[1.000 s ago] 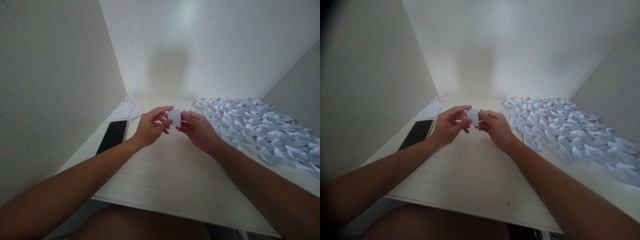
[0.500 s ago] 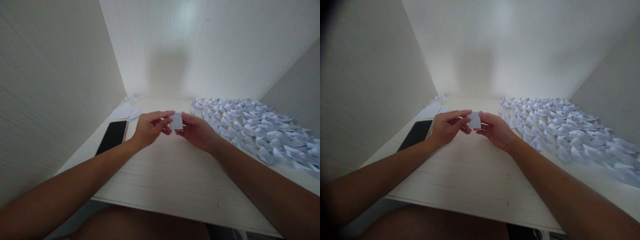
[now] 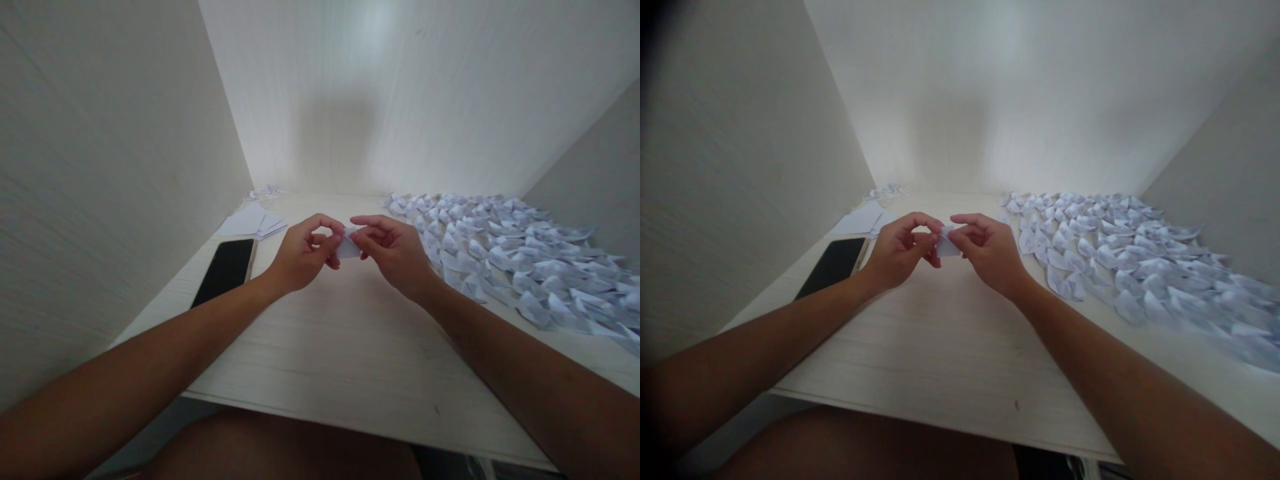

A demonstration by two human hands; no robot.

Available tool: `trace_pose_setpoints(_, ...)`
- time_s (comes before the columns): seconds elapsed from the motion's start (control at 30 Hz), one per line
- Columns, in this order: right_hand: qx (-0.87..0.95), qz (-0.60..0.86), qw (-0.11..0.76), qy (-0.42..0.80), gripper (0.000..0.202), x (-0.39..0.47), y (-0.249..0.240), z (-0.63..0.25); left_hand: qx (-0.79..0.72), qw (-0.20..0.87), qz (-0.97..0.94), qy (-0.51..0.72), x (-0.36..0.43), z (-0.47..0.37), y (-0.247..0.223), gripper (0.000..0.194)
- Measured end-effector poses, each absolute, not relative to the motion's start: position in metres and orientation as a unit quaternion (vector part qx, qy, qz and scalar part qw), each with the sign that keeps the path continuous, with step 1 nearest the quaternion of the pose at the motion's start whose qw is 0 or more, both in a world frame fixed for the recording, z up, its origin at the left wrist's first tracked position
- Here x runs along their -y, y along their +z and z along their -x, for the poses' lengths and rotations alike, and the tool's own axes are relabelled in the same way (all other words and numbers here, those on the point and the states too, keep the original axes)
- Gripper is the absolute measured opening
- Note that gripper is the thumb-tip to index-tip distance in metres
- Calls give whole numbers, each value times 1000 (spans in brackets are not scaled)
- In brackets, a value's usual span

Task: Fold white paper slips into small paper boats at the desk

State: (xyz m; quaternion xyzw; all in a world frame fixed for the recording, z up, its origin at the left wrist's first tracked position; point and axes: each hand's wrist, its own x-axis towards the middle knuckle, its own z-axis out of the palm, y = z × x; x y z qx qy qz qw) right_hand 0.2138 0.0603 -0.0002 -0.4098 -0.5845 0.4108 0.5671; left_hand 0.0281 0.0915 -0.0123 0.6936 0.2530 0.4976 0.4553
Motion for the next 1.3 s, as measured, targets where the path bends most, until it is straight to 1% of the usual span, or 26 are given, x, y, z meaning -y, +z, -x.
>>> trace_pose_setpoints(0.1,575,434,560,409,35,-60,0,-215,-286,424,-729,455,-91,-26,-9,43)
trace_pose_setpoints(0.23,583,468,540,386,31,-61,-2,-215,-361,302,-784,405,-90,-26,-6,48)
trace_pose_setpoints(0.27,590,479,529,377,28,-61,-3,-214,-386,272,-788,395,-91,-26,-6,44)
trace_pose_setpoints(0.33,599,508,502,362,21,-62,-4,-214,-430,237,-788,371,-93,-26,-7,28)
trace_pose_setpoints(0.37,599,526,486,358,18,-62,-4,-214,-446,234,-788,355,-95,-26,-8,18)
trace_pose_setpoints(0.4,596,545,471,355,17,-62,-5,-214,-457,237,-788,336,-96,-25,-9,14)
trace_pose_setpoints(0.5,600,588,419,345,17,-63,-6,-216,-472,245,-798,282,-100,-22,-9,23)
trace_pose_setpoints(0.6,654,601,341,309,15,-62,-5,-217,-464,217,-820,255,-103,-19,-9,18)
trace_pose_setpoints(0.73,754,574,262,183,10,-59,-4,-219,-450,194,-840,234,-103,-18,-9,12)
trace_pose_setpoints(0.83,794,551,226,123,14,-58,-5,-222,-449,184,-844,230,-103,-18,-10,14)
trace_pose_setpoints(1.0,820,529,185,115,21,-60,-5,-225,-460,174,-832,257,-102,-19,-13,13)
trace_pose_setpoints(1.13,832,521,161,103,22,-56,0,-223,-427,175,-836,297,-100,-18,-12,17)
trace_pose_setpoints(1.23,838,520,137,95,25,-53,3,-222,-405,191,-846,290,-97,-16,-7,14)
trace_pose_setpoints(1.3,839,522,123,95,27,-52,4,-222,-381,179,-863,279,-95,-15,-3,12)
